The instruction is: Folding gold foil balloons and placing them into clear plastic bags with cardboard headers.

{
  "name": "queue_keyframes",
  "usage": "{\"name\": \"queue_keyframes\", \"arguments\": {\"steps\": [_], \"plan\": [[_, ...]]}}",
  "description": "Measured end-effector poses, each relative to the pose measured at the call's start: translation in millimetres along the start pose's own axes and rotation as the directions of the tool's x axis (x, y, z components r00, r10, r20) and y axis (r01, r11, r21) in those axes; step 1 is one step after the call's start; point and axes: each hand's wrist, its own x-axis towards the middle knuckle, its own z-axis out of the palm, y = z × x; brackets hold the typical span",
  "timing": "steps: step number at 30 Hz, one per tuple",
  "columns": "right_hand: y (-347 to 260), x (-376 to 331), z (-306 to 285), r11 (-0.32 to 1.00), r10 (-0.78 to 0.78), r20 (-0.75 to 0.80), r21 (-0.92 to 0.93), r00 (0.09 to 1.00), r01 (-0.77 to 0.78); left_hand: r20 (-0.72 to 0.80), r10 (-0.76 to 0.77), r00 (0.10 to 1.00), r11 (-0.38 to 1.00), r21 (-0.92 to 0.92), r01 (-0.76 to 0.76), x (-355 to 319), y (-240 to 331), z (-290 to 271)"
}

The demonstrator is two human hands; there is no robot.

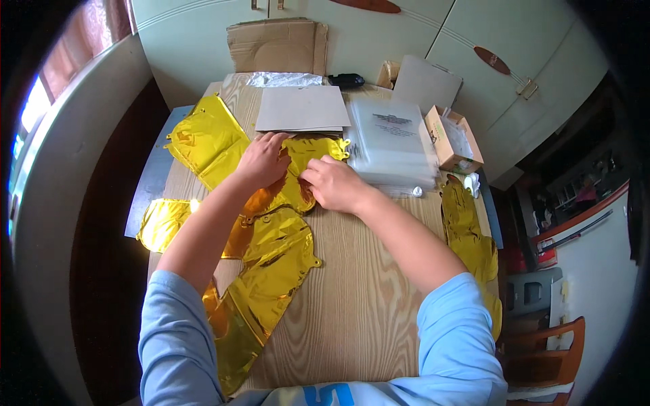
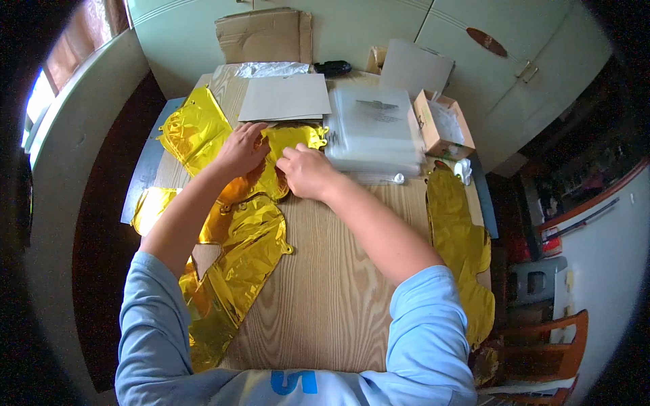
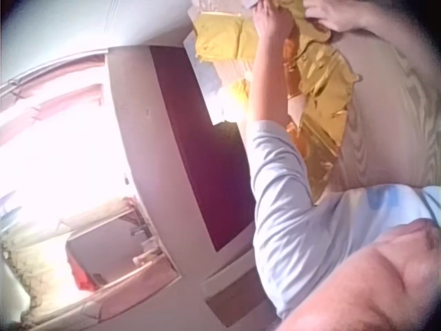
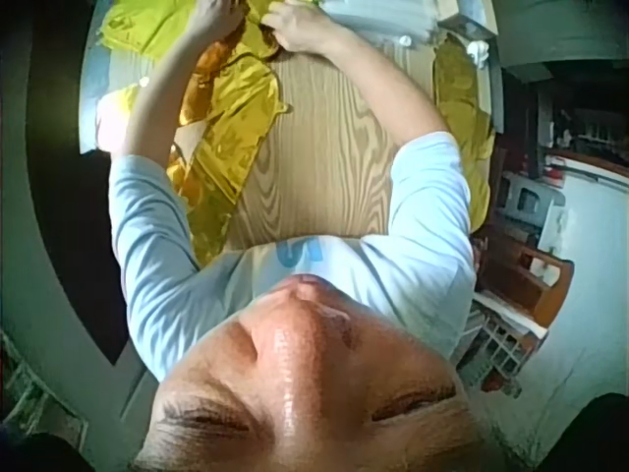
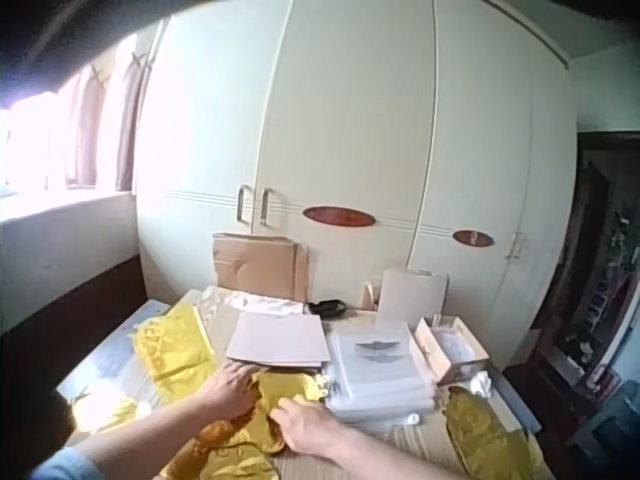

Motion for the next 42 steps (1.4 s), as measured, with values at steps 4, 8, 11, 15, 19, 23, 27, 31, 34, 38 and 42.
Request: {"name": "queue_keyframes", "arguments": {"steps": [4, 8, 11, 15, 19, 23, 27, 31, 34, 38, 42], "plan": [[18, 1, -2, 0.998, 0.029, -0.019, 0.049, 0.999, -0.028, -0.071, 0.004, 0.998, 0.996, 0.085, 0.002, 3, 3, 8], [20, -4, -3, 0.992, 0.101, -0.014, 0.071, 0.995, -0.1, -0.028, -0.049, 0.998, 0.998, 0.025, 0.049, 4, -4, 10], [18, -12, 1, 0.987, 0.147, -0.116, 0.085, 0.982, -0.138, -0.037, -0.077, 0.996, 0.992, -0.101, 0.073, 3, -8, 5], [26, -22, -8, 0.963, 0.261, -0.219, 0.123, 0.94, -0.239, -0.006, -0.023, 1.0, 0.999, -0.048, 0.023, -3, 13, -21], [47, -30, -15, 0.917, 0.398, -0.256, 0.112, 0.881, -0.382, 0.118, 0.21, 0.971, 0.909, -0.39, -0.149, -26, 112, -74], [52, -35, -16, 0.901, 0.411, -0.27, -0.02, 0.871, -0.432, 0.453, 0.493, 0.743, 0.404, -0.876, 0.265, -95, 222, -181], [61, -33, -27, 0.802, 0.556, -0.245, -0.094, 0.794, -0.591, 0.077, 0.702, 0.708, -0.288, -0.878, 0.381, -133, 291, -199], [86, -63, -53, 0.662, 0.711, -0.152, -0.186, 0.687, -0.726, -0.217, 0.591, 0.777, -0.73, -0.555, 0.399, -155, 342, -194], [93, -75, -59, 0.618, 0.763, -0.044, -0.241, 0.645, -0.748, -0.126, 0.693, 0.71, -0.589, -0.666, 0.457, -166, 343, -204], [109, -93, -58, 0.578, 0.816, 0.135, -0.19, 0.562, -0.794, -0.279, 0.623, 0.731, -0.56, -0.812, 0.167, -174, 348, -185], [70, -71, -66, 0.589, 0.806, 0.2, -0.169, 0.558, -0.79, -0.224, 0.679, 0.699, -0.359, -0.932, 0.051, -168, 331, -183]]}}
